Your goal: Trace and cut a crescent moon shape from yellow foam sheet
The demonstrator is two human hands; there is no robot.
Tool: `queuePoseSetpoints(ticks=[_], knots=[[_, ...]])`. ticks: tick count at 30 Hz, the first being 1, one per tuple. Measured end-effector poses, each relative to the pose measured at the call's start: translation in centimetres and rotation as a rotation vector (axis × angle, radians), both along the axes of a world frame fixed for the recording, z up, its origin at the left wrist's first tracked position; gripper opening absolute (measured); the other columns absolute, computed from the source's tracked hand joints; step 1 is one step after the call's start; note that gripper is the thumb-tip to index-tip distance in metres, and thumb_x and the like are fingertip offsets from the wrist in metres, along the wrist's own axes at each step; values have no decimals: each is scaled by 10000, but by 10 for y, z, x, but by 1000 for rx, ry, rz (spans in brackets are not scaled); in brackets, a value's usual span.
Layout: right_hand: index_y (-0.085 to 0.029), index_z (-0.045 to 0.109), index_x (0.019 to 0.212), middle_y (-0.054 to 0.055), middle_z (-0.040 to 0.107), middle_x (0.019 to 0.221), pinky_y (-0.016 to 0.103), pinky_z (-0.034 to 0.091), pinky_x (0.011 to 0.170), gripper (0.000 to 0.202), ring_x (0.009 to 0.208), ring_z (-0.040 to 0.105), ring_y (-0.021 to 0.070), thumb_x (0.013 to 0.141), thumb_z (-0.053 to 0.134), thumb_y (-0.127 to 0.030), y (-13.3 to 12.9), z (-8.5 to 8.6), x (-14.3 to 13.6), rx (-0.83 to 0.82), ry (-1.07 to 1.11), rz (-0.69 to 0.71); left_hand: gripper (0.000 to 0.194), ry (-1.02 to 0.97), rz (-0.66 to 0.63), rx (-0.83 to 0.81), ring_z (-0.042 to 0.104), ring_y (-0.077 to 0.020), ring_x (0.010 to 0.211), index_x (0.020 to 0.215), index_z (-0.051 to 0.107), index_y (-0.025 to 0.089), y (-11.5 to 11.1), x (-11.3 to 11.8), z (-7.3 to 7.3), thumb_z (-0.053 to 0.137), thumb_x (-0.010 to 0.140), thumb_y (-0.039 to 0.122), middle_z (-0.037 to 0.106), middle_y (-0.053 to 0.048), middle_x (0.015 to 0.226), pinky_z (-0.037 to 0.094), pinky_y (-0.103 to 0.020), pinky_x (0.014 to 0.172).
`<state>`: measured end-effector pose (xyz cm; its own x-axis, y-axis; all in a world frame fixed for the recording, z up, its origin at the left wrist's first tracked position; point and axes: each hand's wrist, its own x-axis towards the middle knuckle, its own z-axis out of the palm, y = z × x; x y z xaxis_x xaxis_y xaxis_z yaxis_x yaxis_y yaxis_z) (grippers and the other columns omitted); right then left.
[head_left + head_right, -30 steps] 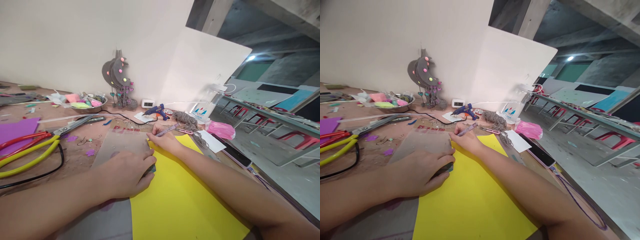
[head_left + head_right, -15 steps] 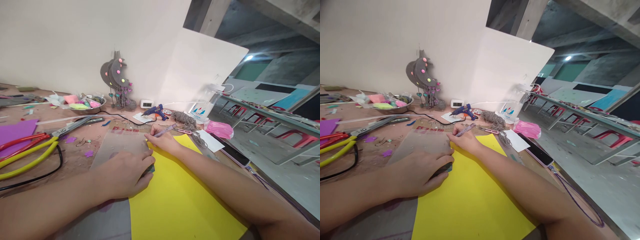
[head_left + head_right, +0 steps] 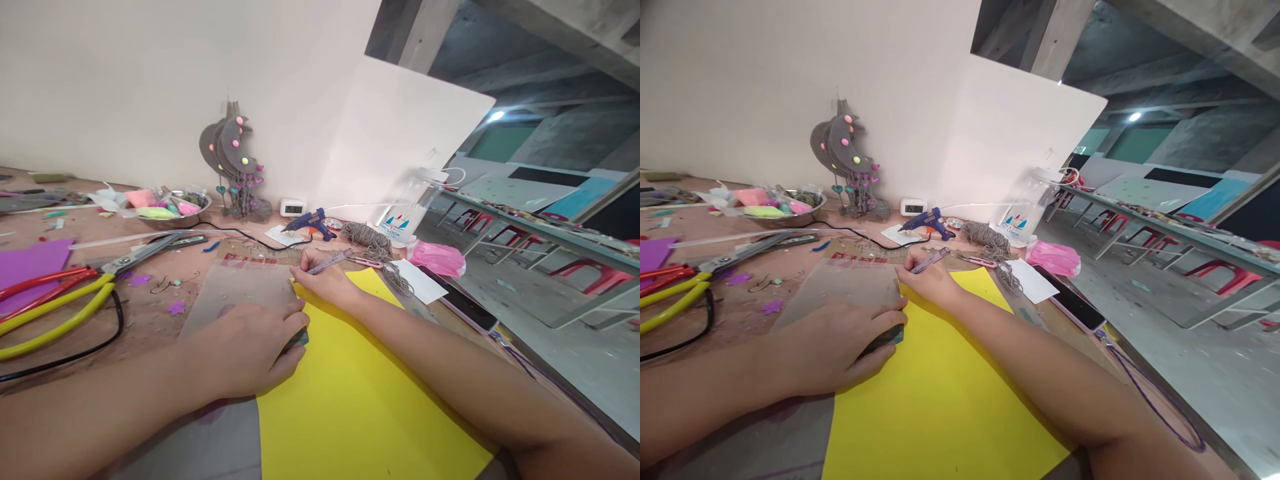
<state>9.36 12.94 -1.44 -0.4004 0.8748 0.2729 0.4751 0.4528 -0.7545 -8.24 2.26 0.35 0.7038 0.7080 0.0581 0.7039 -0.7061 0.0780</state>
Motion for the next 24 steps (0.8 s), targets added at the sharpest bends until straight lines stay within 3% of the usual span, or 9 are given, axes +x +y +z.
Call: queuePoseSetpoints(ticks=[9,15,20,24], knots=[[-217,357,630,-67,387,571,246,281,535,220,544,359,101,743,537,-275,-1,3,-2,56,-8,-44,346,8,11,-2,711,-262,838,1208,549,242,0,2,1,350,946,350,530,-27,1429,581,-435,670],[-217,377,642,-64,408,580,249,303,542,242,553,394,105,762,557,-325,-2,4,-1,23,-7,-56,340,7,15,-2,714,-283,824,1197,552,232,-2,1,1,359,941,345,525,-43,1431,587,-478,641],[-220,402,689,-70,429,565,242,293,518,269,530,400,107,776,591,-391,-2,1,-1,-51,15,11,320,-10,8,-1,713,-260,813,1189,556,235,-1,1,1,378,943,334,576,-62,1371,579,-425,636],[-217,377,654,-67,405,568,245,286,531,240,543,374,103,772,560,-318,-3,1,-1,23,-8,-25,329,-13,1,13,711,-256,786,1200,556,233,-1,0,1,378,944,340,550,-61,1404,568,-410,603]])
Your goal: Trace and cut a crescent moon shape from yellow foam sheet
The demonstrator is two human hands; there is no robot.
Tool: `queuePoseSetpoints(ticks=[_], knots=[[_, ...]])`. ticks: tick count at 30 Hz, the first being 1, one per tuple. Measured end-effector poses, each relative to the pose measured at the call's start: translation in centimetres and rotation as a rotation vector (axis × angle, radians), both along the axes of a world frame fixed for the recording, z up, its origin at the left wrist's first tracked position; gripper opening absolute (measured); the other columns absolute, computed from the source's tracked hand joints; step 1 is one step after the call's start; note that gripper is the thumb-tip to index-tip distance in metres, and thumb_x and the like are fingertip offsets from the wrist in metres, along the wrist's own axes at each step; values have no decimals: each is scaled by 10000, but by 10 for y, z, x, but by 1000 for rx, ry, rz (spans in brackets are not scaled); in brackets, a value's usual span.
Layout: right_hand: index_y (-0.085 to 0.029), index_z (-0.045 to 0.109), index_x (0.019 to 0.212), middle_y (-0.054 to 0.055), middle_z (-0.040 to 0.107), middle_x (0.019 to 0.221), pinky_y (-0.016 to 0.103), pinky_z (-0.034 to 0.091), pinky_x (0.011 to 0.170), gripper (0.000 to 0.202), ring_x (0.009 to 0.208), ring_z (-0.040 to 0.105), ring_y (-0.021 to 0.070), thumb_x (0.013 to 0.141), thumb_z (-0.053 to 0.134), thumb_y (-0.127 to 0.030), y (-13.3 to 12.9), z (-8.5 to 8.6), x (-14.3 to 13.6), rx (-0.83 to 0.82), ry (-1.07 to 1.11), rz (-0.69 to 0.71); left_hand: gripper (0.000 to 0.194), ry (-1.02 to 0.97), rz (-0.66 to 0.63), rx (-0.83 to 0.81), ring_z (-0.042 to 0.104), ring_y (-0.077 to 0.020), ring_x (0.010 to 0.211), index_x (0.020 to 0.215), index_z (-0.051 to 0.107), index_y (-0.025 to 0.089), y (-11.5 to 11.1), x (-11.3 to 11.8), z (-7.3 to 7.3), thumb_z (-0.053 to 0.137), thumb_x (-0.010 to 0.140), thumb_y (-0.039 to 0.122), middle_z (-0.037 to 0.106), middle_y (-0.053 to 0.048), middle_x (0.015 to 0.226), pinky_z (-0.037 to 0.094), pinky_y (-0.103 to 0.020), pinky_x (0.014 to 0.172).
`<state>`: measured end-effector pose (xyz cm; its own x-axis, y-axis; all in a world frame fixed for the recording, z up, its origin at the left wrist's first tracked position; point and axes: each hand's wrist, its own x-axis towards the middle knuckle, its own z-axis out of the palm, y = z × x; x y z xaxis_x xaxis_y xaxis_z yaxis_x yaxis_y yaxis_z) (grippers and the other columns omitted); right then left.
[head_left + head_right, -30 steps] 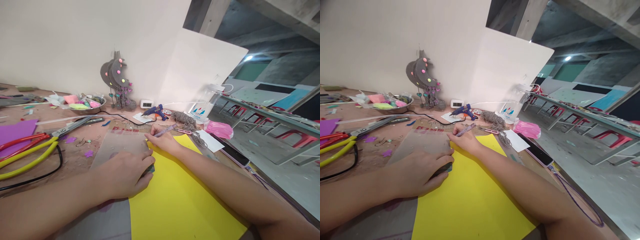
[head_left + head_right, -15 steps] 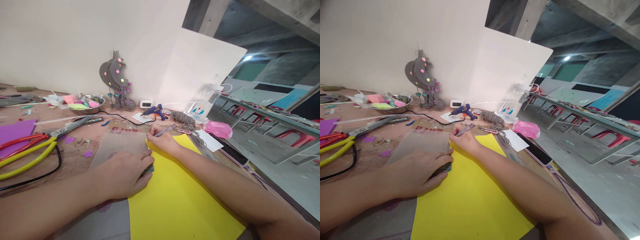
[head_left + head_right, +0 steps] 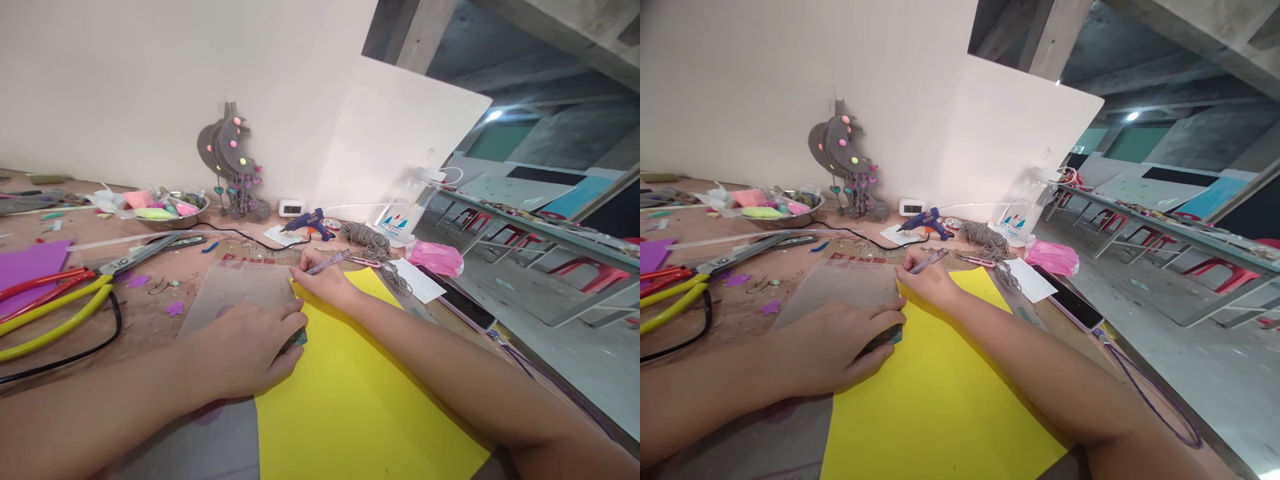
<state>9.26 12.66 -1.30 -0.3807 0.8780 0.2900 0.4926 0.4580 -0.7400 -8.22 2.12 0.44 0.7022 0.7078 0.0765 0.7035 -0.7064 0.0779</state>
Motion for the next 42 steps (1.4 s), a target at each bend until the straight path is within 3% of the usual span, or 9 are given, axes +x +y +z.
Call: queuePoseSetpoints(ticks=[6,21,25,28,30,34,38,42], knots=[[-216,347,613,-68,358,561,254,262,535,221,545,336,101,734,530,-246,1,0,-1,56,-13,-63,307,-3,5,11,713,-235,781,1188,560,225,-1,0,1,395,945,313,532,-66,1425,557,-377,612],[-217,337,607,-64,380,568,255,280,539,211,556,355,106,693,527,-182,0,1,-2,31,8,-104,335,-3,-11,-6,714,-264,812,1198,572,219,0,0,0,382,943,325,522,-74,1432,577,-425,632],[-217,414,666,-55,426,588,256,334,557,194,558,403,113,799,544,-275,2,7,6,85,84,-92,350,-5,-10,-4,716,-270,812,1202,578,210,0,0,1,376,943,332,521,-77,1435,580,-437,641],[-209,567,806,-2,596,741,284,426,683,192,709,550,152,884,515,-376,15,9,22,197,48,-48,345,-32,-8,-19,719,-266,827,1199,582,206,0,0,0,391,938,324,514,-91,1439,579,-422,656],[-201,631,868,48,664,919,331,444,839,201,882,603,192,902,504,-352,25,7,31,315,-47,-32,338,-50,-11,-22,720,-263,840,1198,583,213,0,0,-1,402,933,320,517,-92,1436,575,-413,664],[-177,676,1070,134,646,1117,418,409,961,253,1060,586,270,881,541,-278,37,-2,37,351,-258,-60,328,-28,-7,-12,720,-256,827,1187,583,223,0,0,-1,398,935,323,514,-80,1441,568,-401,649],[-201,692,977,98,633,1013,378,430,918,189,987,592,235,863,555,-262,36,-4,31,298,-222,-14,324,-17,-8,-6,721,-260,816,1184,579,220,0,0,1,395,939,323,519,-76,1438,567,-406,624],[-198,633,802,7,585,739,280,462,679,55,662,546,142,765,635,-239,37,2,32,169,-79,-18,344,-9,-6,-16,721,-261,825,1203,574,212,0,1,2,383,941,327,498,-74,1455,571,-414,647]])
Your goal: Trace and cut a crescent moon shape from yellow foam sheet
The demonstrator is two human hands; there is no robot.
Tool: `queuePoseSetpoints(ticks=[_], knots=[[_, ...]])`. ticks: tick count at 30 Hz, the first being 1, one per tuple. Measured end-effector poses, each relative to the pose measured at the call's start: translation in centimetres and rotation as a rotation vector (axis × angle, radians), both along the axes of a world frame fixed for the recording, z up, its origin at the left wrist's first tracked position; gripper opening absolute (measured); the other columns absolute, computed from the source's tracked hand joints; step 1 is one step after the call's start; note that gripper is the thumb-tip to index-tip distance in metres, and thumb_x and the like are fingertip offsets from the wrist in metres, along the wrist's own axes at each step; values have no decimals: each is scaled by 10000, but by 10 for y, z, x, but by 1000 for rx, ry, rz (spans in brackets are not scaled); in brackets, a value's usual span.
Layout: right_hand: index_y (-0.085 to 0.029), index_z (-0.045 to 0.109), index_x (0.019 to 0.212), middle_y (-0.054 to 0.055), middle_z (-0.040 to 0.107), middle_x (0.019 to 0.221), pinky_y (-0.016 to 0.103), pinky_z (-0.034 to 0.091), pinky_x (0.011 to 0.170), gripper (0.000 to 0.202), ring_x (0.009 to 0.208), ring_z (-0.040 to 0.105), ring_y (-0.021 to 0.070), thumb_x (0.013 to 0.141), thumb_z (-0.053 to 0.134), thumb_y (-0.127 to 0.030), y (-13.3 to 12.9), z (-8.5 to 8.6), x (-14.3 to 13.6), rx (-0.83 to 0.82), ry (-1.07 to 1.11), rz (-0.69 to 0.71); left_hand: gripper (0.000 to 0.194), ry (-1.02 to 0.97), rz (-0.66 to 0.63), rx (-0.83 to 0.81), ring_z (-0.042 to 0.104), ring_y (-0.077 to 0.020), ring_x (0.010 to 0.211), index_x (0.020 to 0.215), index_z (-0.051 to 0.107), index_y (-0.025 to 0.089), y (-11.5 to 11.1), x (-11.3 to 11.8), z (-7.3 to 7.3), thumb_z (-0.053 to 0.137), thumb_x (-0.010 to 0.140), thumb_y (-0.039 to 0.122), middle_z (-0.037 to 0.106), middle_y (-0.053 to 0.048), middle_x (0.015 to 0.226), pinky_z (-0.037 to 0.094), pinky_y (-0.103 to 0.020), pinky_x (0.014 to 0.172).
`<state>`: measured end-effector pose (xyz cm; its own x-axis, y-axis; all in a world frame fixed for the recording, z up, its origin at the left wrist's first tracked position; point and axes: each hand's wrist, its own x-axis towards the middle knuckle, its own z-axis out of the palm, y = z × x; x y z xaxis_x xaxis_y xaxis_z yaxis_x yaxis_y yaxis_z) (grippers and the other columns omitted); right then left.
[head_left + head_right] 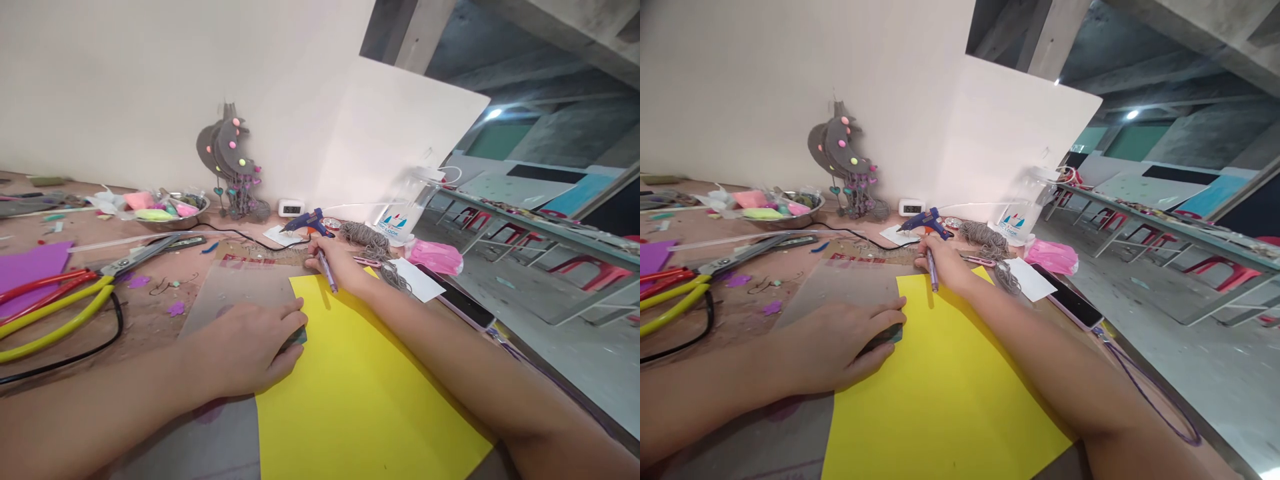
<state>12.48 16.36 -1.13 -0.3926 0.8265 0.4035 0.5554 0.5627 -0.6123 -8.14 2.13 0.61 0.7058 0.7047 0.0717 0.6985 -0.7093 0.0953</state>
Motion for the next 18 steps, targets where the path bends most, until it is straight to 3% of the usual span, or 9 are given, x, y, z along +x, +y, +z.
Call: queuePoseSetpoints(ticks=[4,9,16,18], knots=[[-180,650,770,-32,540,609,251,423,582,81,557,487,113,703,674,-219,-1,10,3,-149,41,-8,352,14,3,-17,720,-257,833,1207,572,219,0,0,1,364,948,337,499,-55,1456,577,-416,650],[-184,715,935,27,687,837,288,463,682,201,742,610,165,770,652,-280,-15,22,5,-185,-115,246,354,27,1,7,720,-262,810,1209,570,218,-1,-1,0,365,947,339,500,-48,1456,582,-440,655],[-214,729,993,62,712,965,335,476,786,201,879,632,209,838,601,-205,-27,23,0,1,-326,332,318,36,-22,43,711,-248,758,1172,565,229,1,-2,-1,366,950,339,512,-70,1441,565,-419,612],[-195,722,1011,77,702,982,335,470,798,229,889,626,209,856,559,-157,-30,20,-8,79,-365,317,294,23,-23,34,705,-244,753,1149,567,229,2,-1,-1,379,943,323,594,-82,1340,557,-401,613]])
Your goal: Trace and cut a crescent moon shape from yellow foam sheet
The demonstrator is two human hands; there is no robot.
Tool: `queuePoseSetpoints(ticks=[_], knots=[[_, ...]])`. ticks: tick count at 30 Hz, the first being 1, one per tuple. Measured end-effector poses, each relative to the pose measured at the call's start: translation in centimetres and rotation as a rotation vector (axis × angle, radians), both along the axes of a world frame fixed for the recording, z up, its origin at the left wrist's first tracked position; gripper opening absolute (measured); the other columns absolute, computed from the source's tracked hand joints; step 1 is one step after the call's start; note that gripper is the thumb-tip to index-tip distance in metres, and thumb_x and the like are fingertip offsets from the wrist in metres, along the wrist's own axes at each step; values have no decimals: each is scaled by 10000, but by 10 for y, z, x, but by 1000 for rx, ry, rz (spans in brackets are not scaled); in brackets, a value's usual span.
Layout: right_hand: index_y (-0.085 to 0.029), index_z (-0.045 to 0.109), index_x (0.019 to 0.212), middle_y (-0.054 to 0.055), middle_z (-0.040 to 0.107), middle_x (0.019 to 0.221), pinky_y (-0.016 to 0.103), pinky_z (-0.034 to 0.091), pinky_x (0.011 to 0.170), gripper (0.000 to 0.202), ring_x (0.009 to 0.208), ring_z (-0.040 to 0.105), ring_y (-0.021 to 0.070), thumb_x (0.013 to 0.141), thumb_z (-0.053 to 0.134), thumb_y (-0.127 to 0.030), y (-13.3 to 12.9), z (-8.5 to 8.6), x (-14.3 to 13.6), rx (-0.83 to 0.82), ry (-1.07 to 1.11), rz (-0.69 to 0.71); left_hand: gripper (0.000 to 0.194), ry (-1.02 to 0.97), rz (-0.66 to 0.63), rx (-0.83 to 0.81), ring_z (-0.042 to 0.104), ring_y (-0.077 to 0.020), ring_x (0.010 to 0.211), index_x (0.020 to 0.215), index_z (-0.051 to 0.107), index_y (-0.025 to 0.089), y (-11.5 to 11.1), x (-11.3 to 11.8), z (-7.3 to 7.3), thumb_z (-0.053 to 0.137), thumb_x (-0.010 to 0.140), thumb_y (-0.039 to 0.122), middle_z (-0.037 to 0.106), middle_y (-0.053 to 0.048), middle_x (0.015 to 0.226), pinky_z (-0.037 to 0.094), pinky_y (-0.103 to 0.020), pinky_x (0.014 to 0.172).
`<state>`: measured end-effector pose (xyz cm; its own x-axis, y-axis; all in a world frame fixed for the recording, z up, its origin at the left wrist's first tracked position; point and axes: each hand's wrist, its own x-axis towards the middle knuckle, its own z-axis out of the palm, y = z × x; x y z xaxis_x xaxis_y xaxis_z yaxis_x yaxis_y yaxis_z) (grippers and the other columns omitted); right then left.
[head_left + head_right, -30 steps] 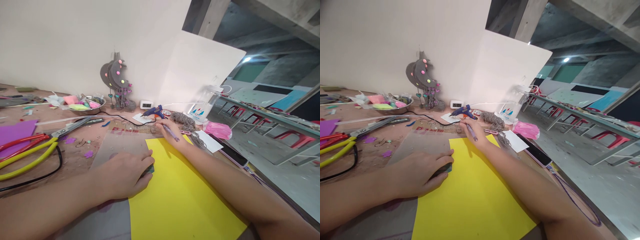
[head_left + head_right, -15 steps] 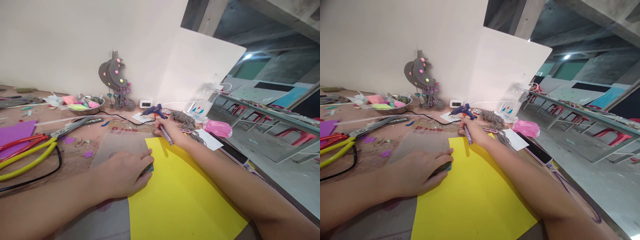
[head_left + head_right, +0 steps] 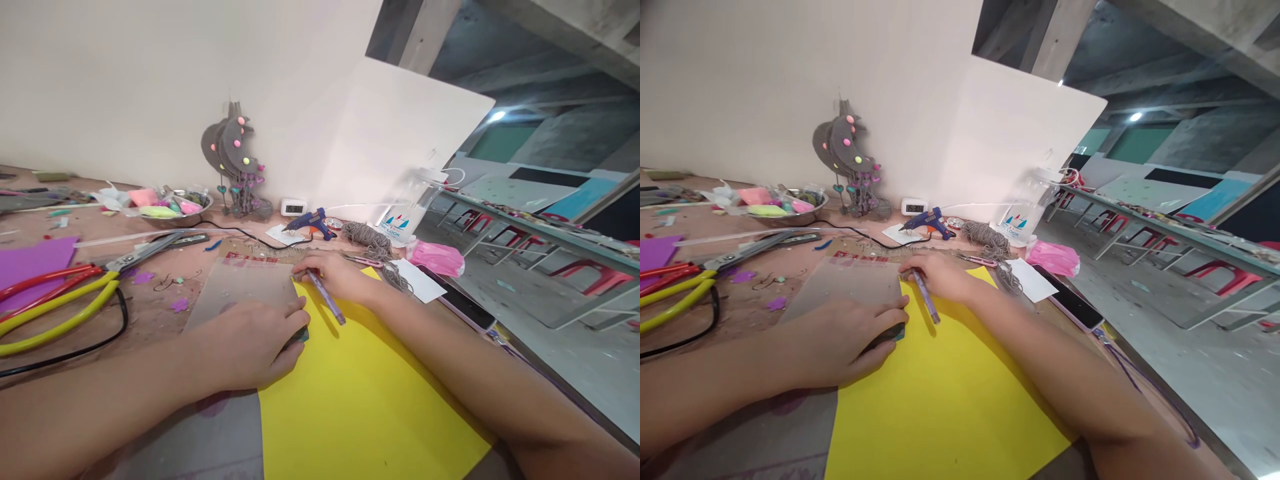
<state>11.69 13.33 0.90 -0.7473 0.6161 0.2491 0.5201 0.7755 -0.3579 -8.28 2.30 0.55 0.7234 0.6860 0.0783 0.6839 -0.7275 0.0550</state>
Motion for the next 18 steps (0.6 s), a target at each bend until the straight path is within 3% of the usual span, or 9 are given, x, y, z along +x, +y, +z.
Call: queuePoseSetpoints(ticks=[4,9,11,15,18], knots=[[-190,712,1027,78,686,985,308,457,766,281,875,612,196,857,512,-92,-3,1,-7,118,-56,25,286,-25,9,-29,691,-255,735,1147,565,236,0,0,0,389,937,318,703,-52,1029,543,-392,606],[-176,716,993,64,686,930,286,440,738,269,845,604,180,830,539,-54,1,6,4,118,-122,52,293,-35,-1,-1,700,-220,752,1149,574,225,0,-1,-3,399,936,326,550,-93,1392,544,-368,627],[-165,708,1006,69,685,940,282,440,749,269,848,602,176,830,542,-47,0,2,3,138,-91,29,294,-25,1,-2,697,-224,747,1138,578,218,0,-1,-2,386,939,316,591,-84,1339,540,-369,625],[-163,699,1019,77,670,945,274,427,738,286,855,589,177,834,520,-38,-6,-1,-6,228,-95,50,296,-22,9,-25,685,-232,725,1141,577,211,-1,0,1,376,941,297,698,-29,967,525,-350,609],[-168,701,984,68,668,924,269,421,717,274,840,589,173,835,512,-36,-4,4,-3,215,-150,83,294,-24,-1,-12,693,-229,730,1145,571,211,0,0,0,383,940,308,688,-52,1112,532,-357,600]])
